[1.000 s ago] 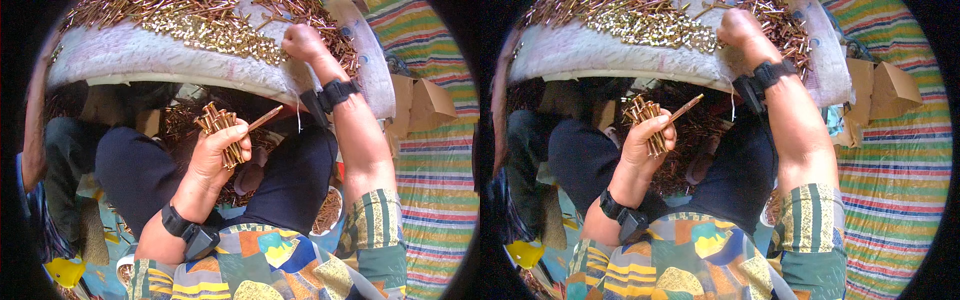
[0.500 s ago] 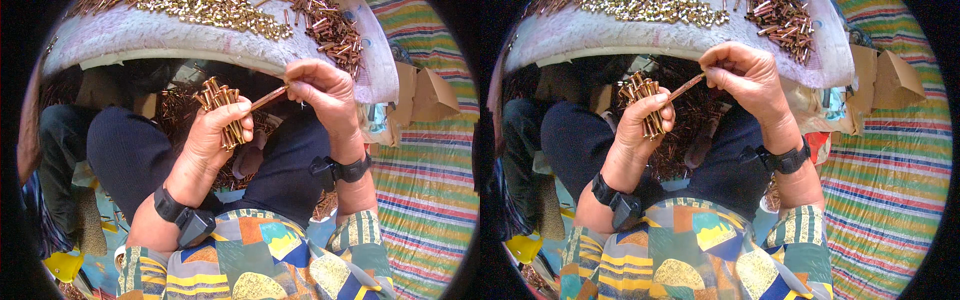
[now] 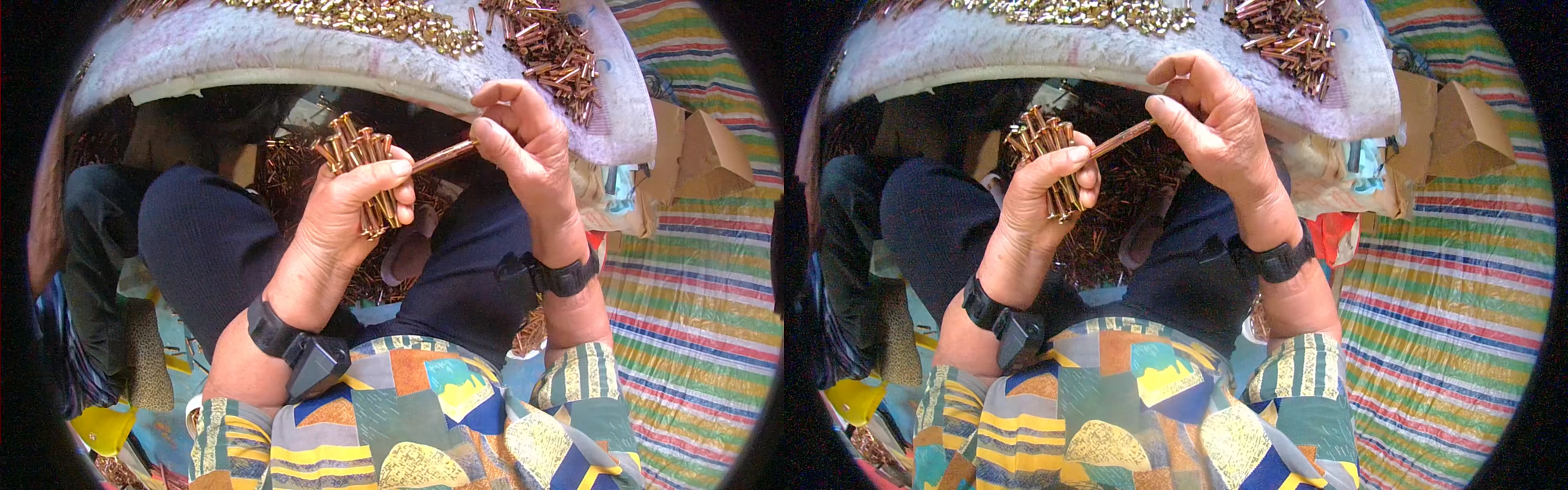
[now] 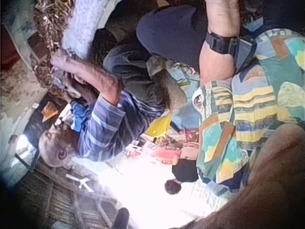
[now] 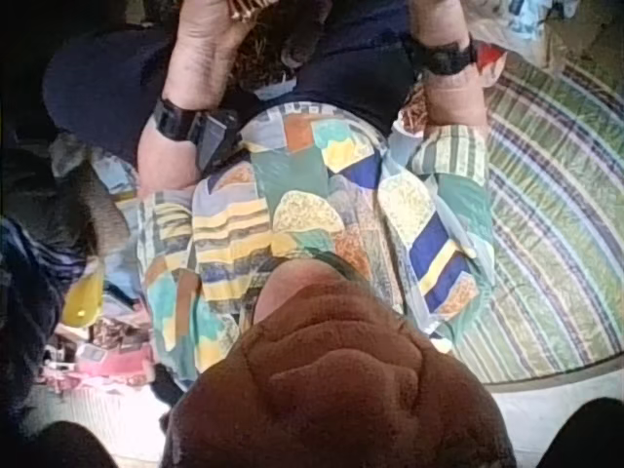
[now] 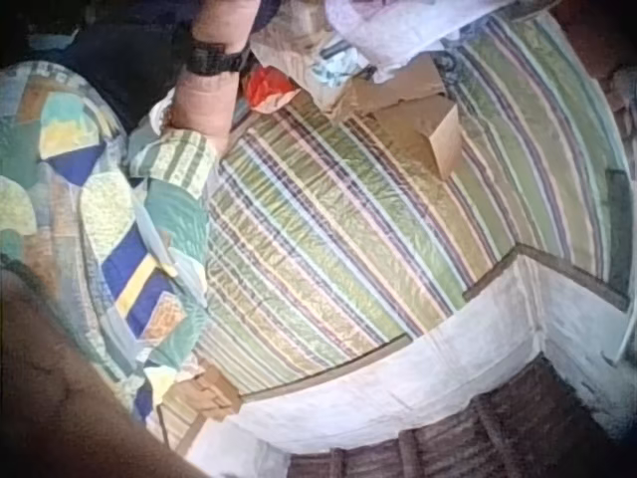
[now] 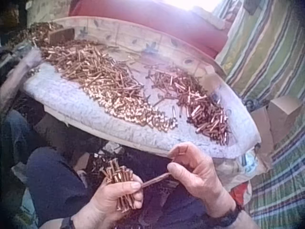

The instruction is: Manually assembling small brass and copper metal components on a workbench.

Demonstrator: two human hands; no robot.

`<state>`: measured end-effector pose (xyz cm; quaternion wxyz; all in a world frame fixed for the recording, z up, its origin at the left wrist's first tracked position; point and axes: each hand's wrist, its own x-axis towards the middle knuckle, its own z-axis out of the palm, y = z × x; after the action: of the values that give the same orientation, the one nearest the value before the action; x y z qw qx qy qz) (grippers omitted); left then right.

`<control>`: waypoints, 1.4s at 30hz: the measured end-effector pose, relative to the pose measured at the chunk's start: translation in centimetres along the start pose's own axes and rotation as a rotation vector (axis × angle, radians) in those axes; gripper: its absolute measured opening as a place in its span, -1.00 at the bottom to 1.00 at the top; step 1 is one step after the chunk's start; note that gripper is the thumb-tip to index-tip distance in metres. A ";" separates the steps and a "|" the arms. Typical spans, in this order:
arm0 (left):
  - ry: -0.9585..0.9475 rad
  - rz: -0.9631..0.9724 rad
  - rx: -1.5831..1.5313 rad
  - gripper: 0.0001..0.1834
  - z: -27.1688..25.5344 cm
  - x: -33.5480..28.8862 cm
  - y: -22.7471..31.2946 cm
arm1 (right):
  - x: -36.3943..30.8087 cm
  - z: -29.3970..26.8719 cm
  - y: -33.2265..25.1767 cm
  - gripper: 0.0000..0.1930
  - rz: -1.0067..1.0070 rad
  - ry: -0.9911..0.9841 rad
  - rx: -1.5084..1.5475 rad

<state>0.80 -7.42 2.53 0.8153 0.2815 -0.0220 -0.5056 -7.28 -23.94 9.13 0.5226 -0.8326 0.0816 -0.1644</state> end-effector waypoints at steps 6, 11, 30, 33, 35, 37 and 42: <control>-0.007 0.002 0.015 -0.83 0.0 0.3 0.0 | -0.4 0.3 -0.2 -0.88 0.135 -0.010 0.256; -0.007 -0.013 0.020 -0.83 -0.2 0.2 0.1 | -1.0 -0.1 1.0 -0.77 0.095 -0.044 -0.004; -0.016 -0.052 0.092 -0.83 -0.8 0.2 -0.1 | -2.2 -1.5 2.7 -0.78 0.133 -0.276 0.096; -0.008 -0.073 0.083 -0.84 -0.7 0.3 -0.1 | -2.2 0.6 2.1 -0.74 0.136 -0.083 0.133; -0.004 -0.064 0.082 -0.82 -0.6 0.4 -0.1 | -2.2 2.5 2.2 -0.59 0.059 0.165 0.042; 0.003 -0.062 0.082 -0.76 -0.4 0.2 0.2 | -2.6 1.2 2.2 -0.59 0.106 0.017 0.044; -0.049 -0.014 0.150 -0.49 0.0 0.3 0.3 | -2.8 0.0 3.2 -0.56 0.265 -0.031 -0.115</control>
<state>1.18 -7.60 2.55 0.7877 0.3292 -0.0777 -0.5148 -9.76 -24.49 5.74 0.4925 -0.8455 0.1919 -0.0760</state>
